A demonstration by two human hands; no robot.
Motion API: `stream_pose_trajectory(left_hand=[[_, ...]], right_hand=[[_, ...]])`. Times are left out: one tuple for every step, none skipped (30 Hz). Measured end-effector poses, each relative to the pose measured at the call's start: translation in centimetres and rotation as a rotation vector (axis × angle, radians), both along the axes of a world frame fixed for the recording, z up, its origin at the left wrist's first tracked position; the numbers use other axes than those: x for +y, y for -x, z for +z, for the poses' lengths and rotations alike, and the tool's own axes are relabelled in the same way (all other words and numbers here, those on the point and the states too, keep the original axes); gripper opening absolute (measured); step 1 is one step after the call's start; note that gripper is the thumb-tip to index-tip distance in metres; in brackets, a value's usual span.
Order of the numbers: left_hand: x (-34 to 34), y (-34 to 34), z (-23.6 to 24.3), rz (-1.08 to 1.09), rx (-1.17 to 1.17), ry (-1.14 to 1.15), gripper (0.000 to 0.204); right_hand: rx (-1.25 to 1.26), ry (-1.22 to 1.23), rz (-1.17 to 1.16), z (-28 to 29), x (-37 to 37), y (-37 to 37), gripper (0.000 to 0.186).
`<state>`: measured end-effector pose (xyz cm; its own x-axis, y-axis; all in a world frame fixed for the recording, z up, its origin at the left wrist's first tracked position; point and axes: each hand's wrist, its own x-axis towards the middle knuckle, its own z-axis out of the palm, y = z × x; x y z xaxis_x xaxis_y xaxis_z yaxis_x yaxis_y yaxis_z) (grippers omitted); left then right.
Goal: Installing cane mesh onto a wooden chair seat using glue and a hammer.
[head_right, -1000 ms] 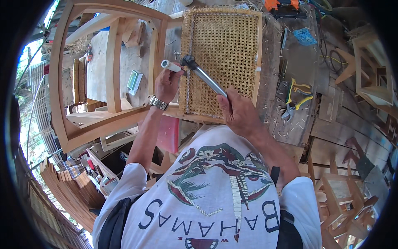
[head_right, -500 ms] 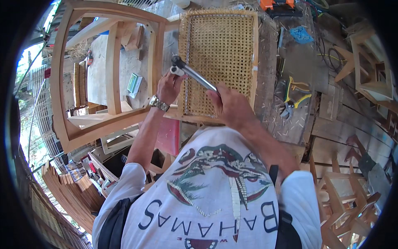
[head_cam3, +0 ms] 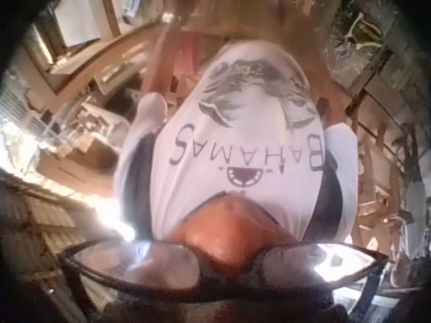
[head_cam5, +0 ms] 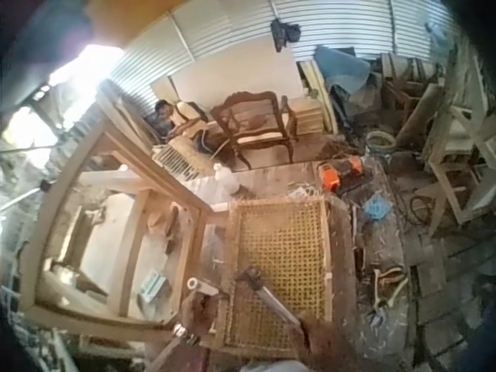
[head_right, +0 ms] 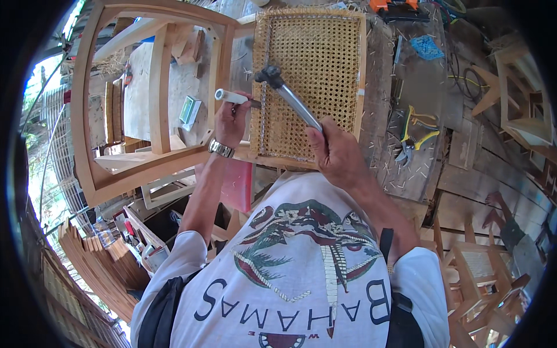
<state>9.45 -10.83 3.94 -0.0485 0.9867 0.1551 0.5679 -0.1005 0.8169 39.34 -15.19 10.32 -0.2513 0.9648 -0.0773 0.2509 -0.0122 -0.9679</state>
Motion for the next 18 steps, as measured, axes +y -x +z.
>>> stream_pose_trajectory(left_hand=[[0.0,-0.2,0.1,-0.005,0.007,-0.032,0.014],[0.0,-0.4,0.2,-0.01,0.014,-0.065,0.014],[-0.2,-0.6,0.4,-0.012,0.012,-0.062,0.014],[-0.1,-1.1,1.4,-0.047,0.121,-0.053,0.015],[-0.1,-1.4,2.0,-0.082,0.231,-0.045,0.016],[0.2,-1.0,1.3,-0.121,0.268,-0.028,0.016],[0.2,-1.1,1.4,-0.121,0.267,-0.028,0.016],[0.3,-1.3,1.4,-0.165,0.317,-0.043,0.016],[0.3,-1.4,1.5,-0.209,0.367,-0.057,0.016],[0.2,-1.6,1.8,-0.211,0.343,0.022,0.018],[0.1,-1.8,1.9,-0.211,0.343,0.024,0.018],[0.0,-1.9,2.0,-0.203,0.364,0.011,0.018],[0.0,-2.0,2.0,-0.196,0.385,-0.003,0.017],[0.0,-1.9,1.9,-0.196,0.386,-0.002,0.017],[0.0,-1.7,1.7,-0.196,0.394,-0.004,0.017],[0.4,-1.8,1.7,-0.202,0.4,-0.01,0.017],[0.3,-2.1,2.1,-0.198,0.416,-0.014,0.017],[0.3,-2.2,2.2,-0.202,0.416,-0.015,0.017]], right_hand=[[-0.013,0.031,0.017,-0.3,-0.2,0.0,0.031],[-0.025,0.061,0.034,-0.5,-0.4,0.0,0.032],[-0.028,0.064,0.032,-0.5,-0.7,-0.1,0.032],[-0.026,0.056,0.024,-0.4,-0.9,0.0,0.032],[-0.024,0.048,0.015,-0.4,-1.0,0.1,0.031],[-0.024,0.048,0.013,-0.4,-1.0,0.1,0.031],[-0.023,0.022,0.024,-0.3,-0.9,0.1,0.031],[-0.022,-0.004,0.034,-0.1,-0.8,0.1,0.03],[-0.022,-0.004,0.033,0.3,-0.7,0.0,0.03],[-0.006,-0.017,0.042,1.1,-0.5,-0.1,0.029],[0.011,-0.031,0.052,1.9,-0.2,-0.2,0.029],[0.012,-0.029,0.053,2.8,-0.2,-0.1,0.029],[0.058,-0.087,0.022,3.8,-0.3,-0.1,0.028],[0.104,-0.146,-0.009,4.3,-0.4,0.0,0.027],[0.105,-0.146,-0.008,3.4,-0.6,0.3,0.027],[0.151,-0.178,-0.012,1.6,-0.9,0.7,0.026],[0.198,-0.206,-0.013,0.2,-1.2,1.1,0.024],[0.197,-0.206,-0.017,-1.1,-1.2,1.4,0.024]])
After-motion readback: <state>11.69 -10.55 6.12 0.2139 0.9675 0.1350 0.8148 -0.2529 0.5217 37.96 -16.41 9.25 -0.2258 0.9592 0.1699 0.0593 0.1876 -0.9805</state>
